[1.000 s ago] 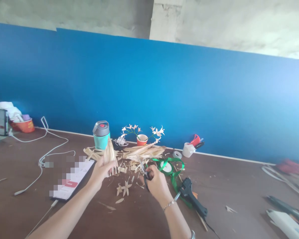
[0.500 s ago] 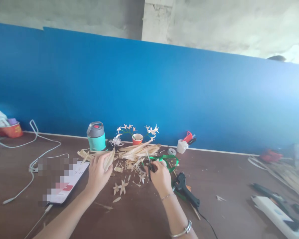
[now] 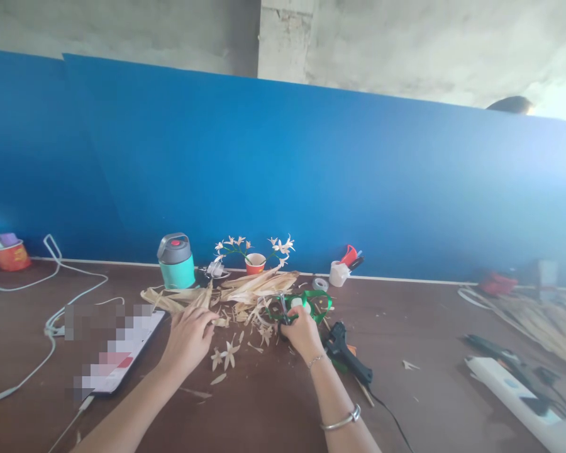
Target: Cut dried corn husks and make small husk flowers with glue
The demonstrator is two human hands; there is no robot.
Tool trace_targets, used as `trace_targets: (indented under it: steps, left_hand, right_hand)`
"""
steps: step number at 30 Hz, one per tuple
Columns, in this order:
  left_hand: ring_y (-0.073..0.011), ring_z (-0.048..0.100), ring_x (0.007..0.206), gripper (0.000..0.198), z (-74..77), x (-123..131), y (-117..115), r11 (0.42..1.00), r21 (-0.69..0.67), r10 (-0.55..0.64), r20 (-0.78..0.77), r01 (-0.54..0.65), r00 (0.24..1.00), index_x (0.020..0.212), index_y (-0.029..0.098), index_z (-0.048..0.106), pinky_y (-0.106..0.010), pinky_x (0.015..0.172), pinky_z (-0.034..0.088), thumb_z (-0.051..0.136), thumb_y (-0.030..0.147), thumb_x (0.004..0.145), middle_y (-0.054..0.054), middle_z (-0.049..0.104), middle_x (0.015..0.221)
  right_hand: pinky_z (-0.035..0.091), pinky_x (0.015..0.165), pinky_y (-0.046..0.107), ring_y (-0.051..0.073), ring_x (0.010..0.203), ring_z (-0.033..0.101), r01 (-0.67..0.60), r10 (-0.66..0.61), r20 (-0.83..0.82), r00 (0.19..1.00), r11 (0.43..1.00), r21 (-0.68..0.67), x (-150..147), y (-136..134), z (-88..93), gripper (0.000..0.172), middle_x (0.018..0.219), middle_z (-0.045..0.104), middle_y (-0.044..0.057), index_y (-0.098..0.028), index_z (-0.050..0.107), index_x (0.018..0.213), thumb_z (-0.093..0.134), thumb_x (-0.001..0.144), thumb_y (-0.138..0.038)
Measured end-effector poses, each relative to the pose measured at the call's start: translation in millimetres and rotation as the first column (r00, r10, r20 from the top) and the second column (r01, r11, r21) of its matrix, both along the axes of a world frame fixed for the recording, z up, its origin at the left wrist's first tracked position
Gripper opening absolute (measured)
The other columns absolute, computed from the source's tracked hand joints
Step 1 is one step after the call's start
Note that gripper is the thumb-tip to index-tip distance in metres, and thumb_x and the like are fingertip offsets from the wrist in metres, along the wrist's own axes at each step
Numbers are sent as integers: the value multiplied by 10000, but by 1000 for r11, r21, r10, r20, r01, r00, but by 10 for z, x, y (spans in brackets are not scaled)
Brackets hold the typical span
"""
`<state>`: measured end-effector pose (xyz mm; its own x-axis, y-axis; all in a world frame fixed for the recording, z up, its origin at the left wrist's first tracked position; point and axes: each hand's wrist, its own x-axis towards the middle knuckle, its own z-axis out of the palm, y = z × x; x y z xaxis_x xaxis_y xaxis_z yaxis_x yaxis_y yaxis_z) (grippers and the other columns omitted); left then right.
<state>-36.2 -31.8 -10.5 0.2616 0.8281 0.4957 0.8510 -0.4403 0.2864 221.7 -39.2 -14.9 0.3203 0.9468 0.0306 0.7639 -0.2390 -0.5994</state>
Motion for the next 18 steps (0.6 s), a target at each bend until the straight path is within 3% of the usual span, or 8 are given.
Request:
trace_targets:
  steps: [5,8,13,18]
  left_hand:
    - [-282,513,1017,357,-12,-46,42,978,-61,200,-32,-202,979,1068,205,575,-387,817,403,524,105,729,-102,583,1096]
    - [-284,519,1008,382,-4,-89,68,949,-108,292,-51,-296,955,1125,183,535,-367,793,427,523,151,745,-123,569,1091]
    - [-298,531,1015,439,-37,-135,115,930,-214,285,-98,-300,954,1173,138,486,-365,810,425,518,122,735,-149,569,1062]
    - [-290,560,993,449,-41,-143,132,911,-298,292,-22,-285,956,1181,132,463,-354,785,433,466,60,738,-156,573,1073]
  right_hand:
    - [316,521,207,153,580,540,19,-20,55,998,1000,8,-28,1,13,194,550,525,-35,-194,575,820,632,647,-261]
    - [309,532,216,167,625,561,31,-32,85,996,999,16,-51,-21,60,147,579,549,-21,-215,596,795,625,672,-288]
    - [334,570,245,210,747,603,78,-74,183,980,997,-18,-94,-74,123,235,745,636,31,-221,594,852,588,706,-406]
    - [366,622,283,257,838,621,117,-91,255,963,989,-89,-115,-98,140,329,836,673,83,-203,584,936,563,707,-440]
